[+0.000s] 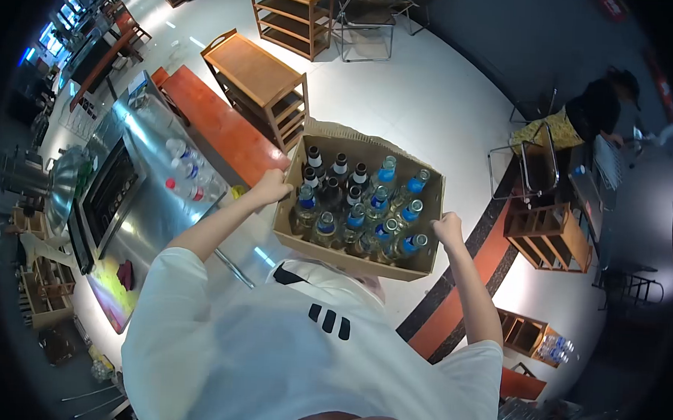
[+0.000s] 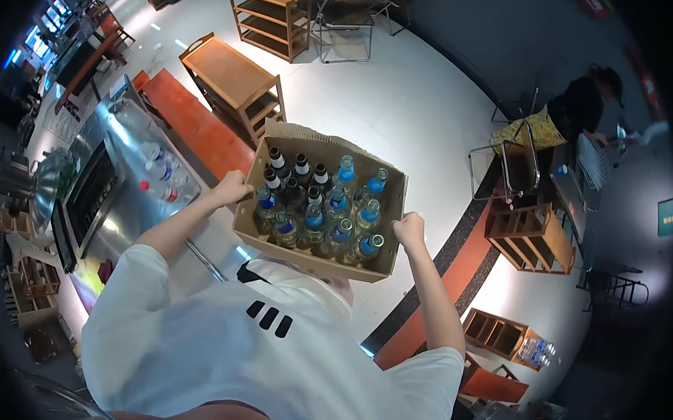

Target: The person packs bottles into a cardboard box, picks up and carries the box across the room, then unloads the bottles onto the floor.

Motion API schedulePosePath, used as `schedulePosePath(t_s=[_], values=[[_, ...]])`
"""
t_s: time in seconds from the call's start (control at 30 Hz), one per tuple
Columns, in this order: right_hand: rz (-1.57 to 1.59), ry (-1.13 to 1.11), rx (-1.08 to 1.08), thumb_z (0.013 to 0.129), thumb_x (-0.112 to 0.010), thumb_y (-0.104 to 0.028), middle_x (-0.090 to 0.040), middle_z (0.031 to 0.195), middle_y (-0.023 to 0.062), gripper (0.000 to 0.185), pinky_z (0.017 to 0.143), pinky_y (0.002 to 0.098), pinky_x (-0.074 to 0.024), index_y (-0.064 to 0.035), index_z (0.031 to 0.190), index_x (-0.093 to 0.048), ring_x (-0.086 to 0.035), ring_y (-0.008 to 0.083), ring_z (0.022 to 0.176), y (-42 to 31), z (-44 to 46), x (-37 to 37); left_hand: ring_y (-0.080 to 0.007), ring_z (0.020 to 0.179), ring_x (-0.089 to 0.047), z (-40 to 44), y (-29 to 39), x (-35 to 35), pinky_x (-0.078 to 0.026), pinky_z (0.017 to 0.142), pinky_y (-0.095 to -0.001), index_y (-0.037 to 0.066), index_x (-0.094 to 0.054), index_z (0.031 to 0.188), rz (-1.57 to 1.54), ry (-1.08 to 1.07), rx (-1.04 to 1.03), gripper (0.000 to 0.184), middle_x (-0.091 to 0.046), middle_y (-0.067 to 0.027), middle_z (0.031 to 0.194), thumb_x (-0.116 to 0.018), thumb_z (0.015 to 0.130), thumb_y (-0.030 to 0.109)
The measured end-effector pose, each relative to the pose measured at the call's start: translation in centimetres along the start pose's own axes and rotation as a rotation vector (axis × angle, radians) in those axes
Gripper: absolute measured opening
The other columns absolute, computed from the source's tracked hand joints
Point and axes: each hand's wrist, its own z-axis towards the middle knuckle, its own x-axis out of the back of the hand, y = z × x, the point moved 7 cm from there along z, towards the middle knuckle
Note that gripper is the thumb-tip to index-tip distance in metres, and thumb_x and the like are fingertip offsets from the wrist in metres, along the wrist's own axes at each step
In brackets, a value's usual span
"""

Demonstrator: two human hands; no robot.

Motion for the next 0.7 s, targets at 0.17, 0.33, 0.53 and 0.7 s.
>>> schedulePosePath(t_s=[0.17, 0.33, 0.53, 0.7], values=[[-0.035, -0.008, 0.05, 0.064, -0.061, -0.01, -0.061, 0.068, 0.026, 0.017, 0.065, 0.0404, -0.0496, 0.0064, 0.066, -0.063, -0.064, 0.036, 0.068, -4.4, 15.2, 3.0, -0.0369, 0.07, -0.063, 14.0, 2.9, 3.9, -0.05, 0.066, -0.0409, -0.009, -0.061, 0.071, 0.039, 0.033, -0.025, 0.031, -0.058, -0.0298, 0.069, -0.059, 0.066, 0.021], [-0.045, -0.09, 0.082, 0.065, -0.059, -0.01, -0.061, 0.072, 0.0275, 0.018, 0.072, 0.0391, -0.0505, 0.0066, 0.071, -0.064, -0.064, 0.0364, 0.075, -11.4, 31.6, 5.7, -0.0289, 0.057, -0.063, 25.5, 6.3, 8.7, -0.05, 0.059, -0.0371, -0.009, -0.059, 0.063, -0.006, 0.093, 0.093, 0.03, -0.057, -0.0231, 0.057, -0.061, 0.066, 0.021], [-0.099, -0.214, 0.189, 0.065, -0.057, -0.007, -0.062, 0.076, 0.0287, 0.019, 0.074, 0.0389, -0.0498, 0.0081, 0.075, -0.063, -0.064, 0.0375, 0.079, -22.3, 48.8, 7.6, -0.0258, 0.067, -0.062, 36.2, 9.9, 15.8, -0.048, 0.065, -0.0349, -0.01, -0.062, 0.081, -0.28, 0.173, 0.145, 0.024, -0.061, -0.0223, 0.07, -0.06, 0.071, 0.012], [-0.126, -0.177, 0.358, 0.064, -0.056, -0.008, -0.061, 0.074, 0.0296, 0.021, 0.071, 0.0395, -0.0497, 0.01, 0.074, -0.062, -0.063, 0.0386, 0.075, -30.9, 62.6, 6.2, -0.0292, 0.075, -0.063, 46.6, 3.7, 20.0, -0.048, 0.068, -0.0364, -0.008, -0.063, 0.087, -0.292, 0.239, 0.363, 0.028, -0.063, -0.0232, 0.078, -0.06, 0.072, 0.016]])
